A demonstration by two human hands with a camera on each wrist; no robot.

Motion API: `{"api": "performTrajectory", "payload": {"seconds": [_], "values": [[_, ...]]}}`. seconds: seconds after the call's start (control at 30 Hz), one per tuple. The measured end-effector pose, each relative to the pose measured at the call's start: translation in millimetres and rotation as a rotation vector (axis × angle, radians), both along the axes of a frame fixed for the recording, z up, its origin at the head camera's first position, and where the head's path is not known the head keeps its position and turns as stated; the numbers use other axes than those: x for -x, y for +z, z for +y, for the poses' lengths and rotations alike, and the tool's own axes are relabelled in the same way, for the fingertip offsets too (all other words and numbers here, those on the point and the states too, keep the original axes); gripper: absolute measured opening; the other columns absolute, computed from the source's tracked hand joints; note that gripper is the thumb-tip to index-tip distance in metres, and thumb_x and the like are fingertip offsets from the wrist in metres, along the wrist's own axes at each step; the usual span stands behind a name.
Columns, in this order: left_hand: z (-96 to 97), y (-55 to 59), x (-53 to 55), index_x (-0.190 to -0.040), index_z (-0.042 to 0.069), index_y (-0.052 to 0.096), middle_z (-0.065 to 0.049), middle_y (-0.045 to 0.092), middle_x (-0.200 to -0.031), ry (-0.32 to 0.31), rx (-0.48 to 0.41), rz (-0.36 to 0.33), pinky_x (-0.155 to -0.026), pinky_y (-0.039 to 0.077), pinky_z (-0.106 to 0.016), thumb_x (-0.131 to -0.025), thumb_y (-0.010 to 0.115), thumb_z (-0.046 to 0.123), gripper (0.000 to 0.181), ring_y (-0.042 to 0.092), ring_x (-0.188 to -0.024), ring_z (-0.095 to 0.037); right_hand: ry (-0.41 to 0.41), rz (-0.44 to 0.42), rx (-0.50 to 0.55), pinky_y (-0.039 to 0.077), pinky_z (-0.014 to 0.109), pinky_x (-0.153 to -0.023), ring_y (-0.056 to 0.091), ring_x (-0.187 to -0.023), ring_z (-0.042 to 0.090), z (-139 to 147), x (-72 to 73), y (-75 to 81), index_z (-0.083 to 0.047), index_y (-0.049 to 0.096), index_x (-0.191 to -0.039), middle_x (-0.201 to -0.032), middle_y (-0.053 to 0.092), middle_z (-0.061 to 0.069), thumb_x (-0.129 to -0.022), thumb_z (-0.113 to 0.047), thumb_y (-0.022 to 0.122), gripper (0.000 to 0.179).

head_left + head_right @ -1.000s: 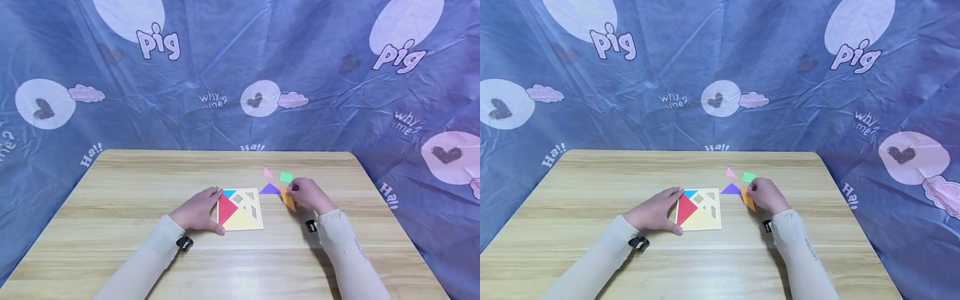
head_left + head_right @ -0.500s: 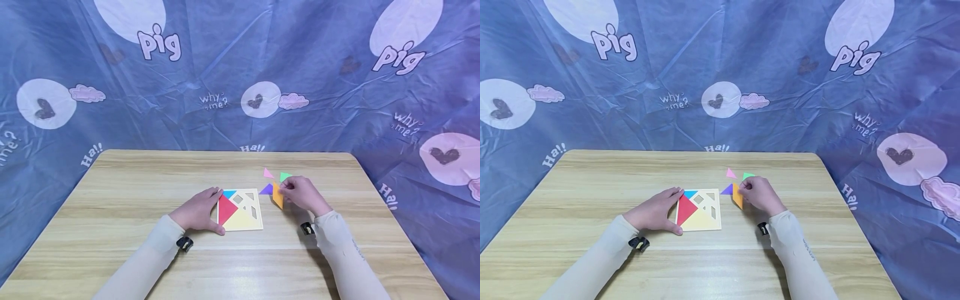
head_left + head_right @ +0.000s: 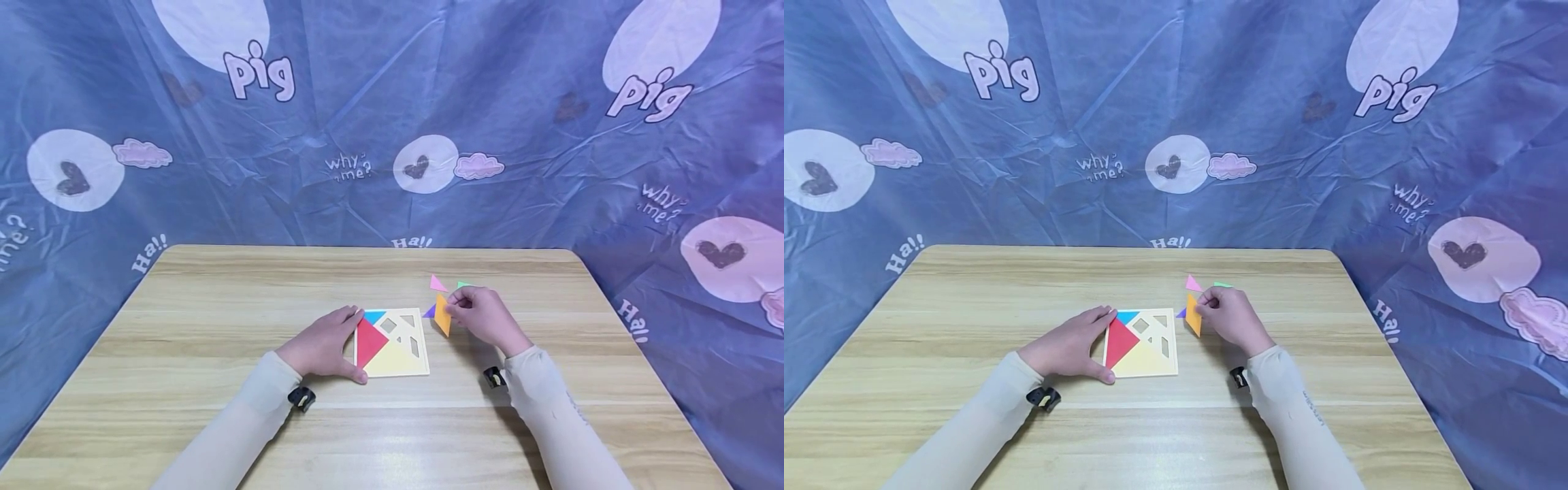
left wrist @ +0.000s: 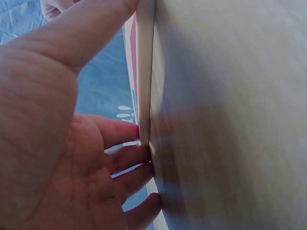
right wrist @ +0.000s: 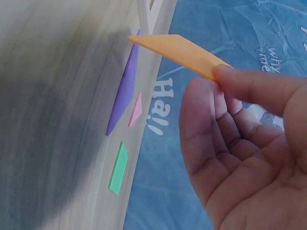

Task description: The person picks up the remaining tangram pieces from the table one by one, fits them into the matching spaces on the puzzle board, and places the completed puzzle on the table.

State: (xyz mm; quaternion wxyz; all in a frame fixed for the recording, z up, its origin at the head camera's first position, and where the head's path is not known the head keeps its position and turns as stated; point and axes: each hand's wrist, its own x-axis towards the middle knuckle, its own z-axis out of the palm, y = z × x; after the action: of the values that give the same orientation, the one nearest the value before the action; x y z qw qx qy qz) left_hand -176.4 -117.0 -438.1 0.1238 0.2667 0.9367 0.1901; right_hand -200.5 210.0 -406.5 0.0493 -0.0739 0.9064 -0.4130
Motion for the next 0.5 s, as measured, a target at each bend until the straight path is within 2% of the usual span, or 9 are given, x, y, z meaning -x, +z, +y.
{"api": "performTrajectory", "payload": {"seconds": [0.33,0.5], "values": [[0.4,2.9,-0.4,-0.162,0.002,0.029,-0.018,0.03,-0.167,0.016,0.031,-0.013,-0.123,0.032,-0.047,-0.069,0.087,0.066,0.126,0.032,-0.153,-0.035,0.042,0.051,-0.01,0.051,0.026,-0.066,0.058,-0.078,0.018,-10,-0.2,-0.7,-0.006,0.07,-0.094,-0.087,0.067,0.004,-0.095,-0.01,0.072,0.005],[-0.7,4.1,-0.9,-0.162,0.002,0.029,-0.018,0.029,-0.167,0.014,0.026,-0.018,-0.124,0.03,-0.047,-0.069,0.087,0.065,0.127,0.03,-0.153,-0.035,0.085,0.013,0.046,0.051,0.025,-0.061,0.059,-0.072,0.018,-17,-2.3,0.4,-0.005,0.068,-0.095,-0.084,0.066,0.006,-0.096,-0.008,0.071,0.005]]}}
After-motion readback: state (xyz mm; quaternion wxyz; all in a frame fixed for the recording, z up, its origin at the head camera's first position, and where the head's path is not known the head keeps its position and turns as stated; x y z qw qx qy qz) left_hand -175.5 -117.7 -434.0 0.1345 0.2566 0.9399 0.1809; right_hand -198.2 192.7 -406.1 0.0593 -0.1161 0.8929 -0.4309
